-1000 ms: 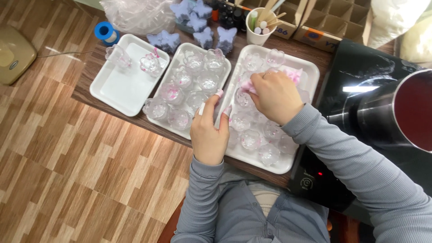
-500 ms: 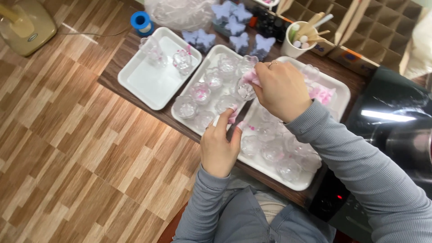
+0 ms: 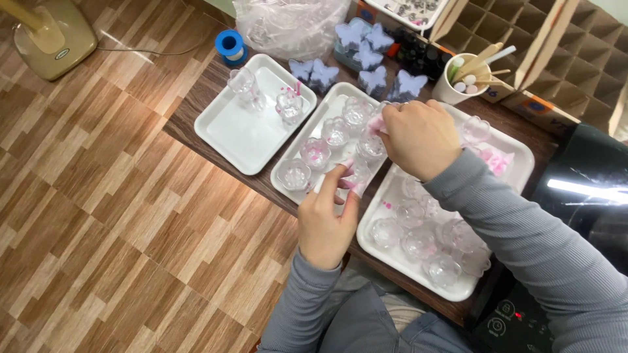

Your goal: Cleaning and wiping the inside and outside of small glass candle jars using a pink cloth.

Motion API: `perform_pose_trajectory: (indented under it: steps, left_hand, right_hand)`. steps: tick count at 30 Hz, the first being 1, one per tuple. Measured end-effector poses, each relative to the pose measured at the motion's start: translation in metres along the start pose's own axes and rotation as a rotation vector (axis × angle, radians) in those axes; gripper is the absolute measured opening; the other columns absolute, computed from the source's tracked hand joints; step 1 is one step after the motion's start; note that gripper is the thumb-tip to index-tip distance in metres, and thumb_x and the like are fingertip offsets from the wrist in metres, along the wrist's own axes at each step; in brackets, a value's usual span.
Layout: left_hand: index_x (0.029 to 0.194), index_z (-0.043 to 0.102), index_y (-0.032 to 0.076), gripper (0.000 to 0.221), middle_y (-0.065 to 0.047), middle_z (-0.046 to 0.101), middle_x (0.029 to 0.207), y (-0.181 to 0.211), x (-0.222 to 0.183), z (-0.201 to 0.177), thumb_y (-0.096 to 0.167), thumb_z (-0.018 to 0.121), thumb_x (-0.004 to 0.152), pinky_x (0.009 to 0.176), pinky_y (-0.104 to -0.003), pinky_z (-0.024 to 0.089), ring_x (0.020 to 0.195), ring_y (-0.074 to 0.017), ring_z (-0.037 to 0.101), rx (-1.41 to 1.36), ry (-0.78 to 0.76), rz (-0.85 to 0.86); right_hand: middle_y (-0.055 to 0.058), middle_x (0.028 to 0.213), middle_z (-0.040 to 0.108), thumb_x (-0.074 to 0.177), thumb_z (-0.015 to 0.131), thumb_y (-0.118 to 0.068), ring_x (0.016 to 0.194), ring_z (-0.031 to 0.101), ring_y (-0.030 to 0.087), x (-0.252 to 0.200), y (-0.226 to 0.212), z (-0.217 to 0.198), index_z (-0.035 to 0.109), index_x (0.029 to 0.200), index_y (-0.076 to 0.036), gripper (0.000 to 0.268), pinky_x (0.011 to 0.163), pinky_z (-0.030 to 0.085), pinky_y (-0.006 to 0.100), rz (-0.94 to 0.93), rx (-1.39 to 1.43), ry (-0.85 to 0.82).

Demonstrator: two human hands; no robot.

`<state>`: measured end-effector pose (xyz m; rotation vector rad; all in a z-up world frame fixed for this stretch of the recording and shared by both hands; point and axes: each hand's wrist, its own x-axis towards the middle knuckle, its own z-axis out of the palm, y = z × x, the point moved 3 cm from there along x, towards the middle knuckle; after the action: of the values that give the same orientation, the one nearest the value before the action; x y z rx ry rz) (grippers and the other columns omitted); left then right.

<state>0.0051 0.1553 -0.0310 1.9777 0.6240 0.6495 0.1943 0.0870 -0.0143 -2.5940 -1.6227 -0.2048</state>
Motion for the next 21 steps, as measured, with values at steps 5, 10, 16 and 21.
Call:
perform_pose_trajectory:
  steps: [5, 10, 16, 21]
  left_hand:
    - [0.128, 0.066, 0.005, 0.041, -0.012, 0.077, 0.101, -0.01, 0.015, -0.033, 0.009, 0.073, 0.088, 0.065, -0.034, 0.058, 0.074, -0.021, 0.074, 0.009, 0.056, -0.015]
    - [0.129, 0.064, 0.002, 0.04, -0.013, 0.076, 0.107, -0.034, 0.05, -0.062, 0.007, 0.07, 0.091, 0.069, -0.032, 0.061, 0.087, -0.0226, 0.076, 0.052, 0.18, 0.051]
    - [0.135, 0.059, 0.001, 0.053, -0.019, 0.071, 0.121, -0.094, 0.115, -0.079, 0.008, 0.079, 0.086, 0.094, -0.046, 0.051, 0.11, -0.0388, 0.065, 0.249, 0.328, 0.017]
    - [0.15, 0.037, 0.002, 0.092, -0.026, 0.059, 0.133, -0.157, 0.165, -0.07, 0.0, 0.082, 0.069, 0.102, -0.052, 0.045, 0.118, -0.05, 0.056, 0.285, 0.261, 0.013]
  right_hand:
    - [0.013, 0.069, 0.066, 0.091, 0.072, -0.036, 0.068, 0.065, 0.035, 0.016, -0.007, -0.028, 0.066, 0.085, -0.007, 0.03, 0.067, 0.05, 0.047, -0.008, -0.009, -0.061]
    - [0.016, 0.071, 0.066, 0.098, 0.067, -0.04, 0.061, 0.066, 0.035, 0.056, -0.031, -0.047, 0.066, 0.092, -0.003, 0.038, 0.061, 0.052, 0.047, 0.001, 0.179, -0.166]
    - [0.02, 0.081, 0.068, 0.094, 0.069, -0.037, 0.077, 0.066, 0.042, 0.108, -0.068, -0.02, 0.066, 0.088, 0.0, 0.037, 0.067, 0.052, 0.051, -0.227, 0.431, -0.009]
    - [0.018, 0.087, 0.07, 0.092, 0.07, -0.036, 0.085, 0.068, 0.04, 0.162, -0.086, 0.039, 0.07, 0.089, -0.004, 0.032, 0.076, 0.053, 0.051, -0.219, 0.381, -0.061]
